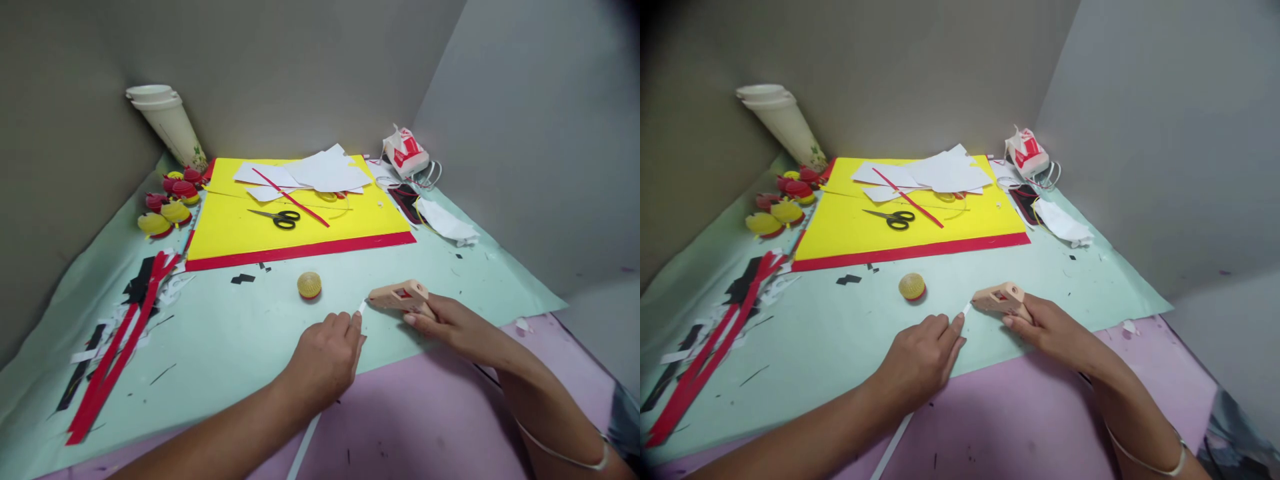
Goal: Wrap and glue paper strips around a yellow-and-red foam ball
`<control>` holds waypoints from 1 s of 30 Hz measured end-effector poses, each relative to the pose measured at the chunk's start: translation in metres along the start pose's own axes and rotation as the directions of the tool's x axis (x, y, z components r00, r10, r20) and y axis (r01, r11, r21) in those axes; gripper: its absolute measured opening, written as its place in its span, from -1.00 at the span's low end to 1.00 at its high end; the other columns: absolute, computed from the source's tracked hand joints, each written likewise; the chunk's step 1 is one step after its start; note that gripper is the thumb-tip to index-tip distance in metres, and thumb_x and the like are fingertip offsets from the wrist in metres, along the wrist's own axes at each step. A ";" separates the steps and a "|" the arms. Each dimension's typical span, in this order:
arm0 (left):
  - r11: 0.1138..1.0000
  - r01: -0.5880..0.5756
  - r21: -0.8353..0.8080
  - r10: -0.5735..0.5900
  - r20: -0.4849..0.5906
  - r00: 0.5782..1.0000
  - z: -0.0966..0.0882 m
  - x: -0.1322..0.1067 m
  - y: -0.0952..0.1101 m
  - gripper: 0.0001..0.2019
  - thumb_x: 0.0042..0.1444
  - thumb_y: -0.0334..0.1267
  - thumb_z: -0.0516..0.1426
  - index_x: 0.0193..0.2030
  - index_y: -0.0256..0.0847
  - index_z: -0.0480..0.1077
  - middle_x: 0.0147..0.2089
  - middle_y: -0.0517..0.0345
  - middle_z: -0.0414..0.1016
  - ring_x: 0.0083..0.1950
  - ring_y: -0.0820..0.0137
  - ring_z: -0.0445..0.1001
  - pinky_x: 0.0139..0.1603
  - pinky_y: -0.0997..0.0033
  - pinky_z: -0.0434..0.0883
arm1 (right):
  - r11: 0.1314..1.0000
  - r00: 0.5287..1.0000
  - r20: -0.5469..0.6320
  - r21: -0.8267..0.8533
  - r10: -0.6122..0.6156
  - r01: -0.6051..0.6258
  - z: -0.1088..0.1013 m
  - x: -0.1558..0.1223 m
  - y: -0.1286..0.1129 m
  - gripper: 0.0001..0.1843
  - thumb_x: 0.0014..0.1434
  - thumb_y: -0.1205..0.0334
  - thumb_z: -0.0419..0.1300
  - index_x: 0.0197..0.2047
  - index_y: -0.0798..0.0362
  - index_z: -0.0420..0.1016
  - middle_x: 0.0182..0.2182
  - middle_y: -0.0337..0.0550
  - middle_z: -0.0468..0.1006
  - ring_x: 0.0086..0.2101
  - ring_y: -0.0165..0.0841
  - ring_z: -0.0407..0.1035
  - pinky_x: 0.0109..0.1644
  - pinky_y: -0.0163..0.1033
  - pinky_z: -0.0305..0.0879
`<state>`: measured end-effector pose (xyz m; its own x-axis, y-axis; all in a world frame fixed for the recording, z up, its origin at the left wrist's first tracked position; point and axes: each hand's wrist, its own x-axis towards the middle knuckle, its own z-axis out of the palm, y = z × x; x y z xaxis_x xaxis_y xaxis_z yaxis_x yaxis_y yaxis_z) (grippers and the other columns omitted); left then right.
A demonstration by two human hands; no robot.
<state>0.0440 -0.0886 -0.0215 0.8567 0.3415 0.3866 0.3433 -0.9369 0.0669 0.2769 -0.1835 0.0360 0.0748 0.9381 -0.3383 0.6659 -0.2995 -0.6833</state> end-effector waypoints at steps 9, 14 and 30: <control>1.000 0.004 -0.005 -0.004 0.033 0.999 -0.001 0.000 0.000 -0.69 0.31 -0.30 0.00 0.12 -0.38 0.36 -0.34 0.09 0.44 -0.35 0.30 0.44 -0.51 0.31 0.37 | 1.000 0.999 -0.031 -0.002 0.012 -0.012 0.000 -0.001 0.001 -0.57 0.29 -0.13 0.01 -0.07 0.03 0.44 -0.23 -0.13 0.54 -0.29 -0.22 0.36 -0.24 -0.20 0.30; 1.000 0.004 -0.005 -0.004 0.024 1.000 -0.001 0.000 0.000 -0.69 0.31 -0.30 0.02 0.11 -0.37 0.37 -0.34 0.09 0.44 -0.36 0.31 0.44 -0.50 0.33 0.36 | 1.000 0.999 -0.040 -0.013 0.003 -0.003 0.001 0.001 0.000 -0.56 0.28 -0.14 0.01 -0.10 0.04 0.44 -0.26 -0.14 0.54 -0.30 -0.23 0.36 -0.27 -0.22 0.30; 1.000 0.002 -0.007 -0.002 0.028 1.000 -0.001 0.000 0.001 -0.70 0.31 -0.30 0.01 0.12 -0.37 0.33 -0.34 0.10 0.43 -0.35 0.30 0.43 -0.50 0.31 0.35 | 1.000 1.000 -0.001 -0.009 -0.010 0.010 0.000 -0.001 0.000 -0.56 0.29 -0.15 0.00 -0.06 0.03 0.43 -0.20 -0.12 0.54 -0.26 -0.20 0.37 -0.19 -0.18 0.31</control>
<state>0.0440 -0.0890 -0.0203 0.8665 0.3456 0.3603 0.3425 -0.9365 0.0745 0.2767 -0.1844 0.0368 0.0689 0.9414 -0.3302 0.6730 -0.2882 -0.6812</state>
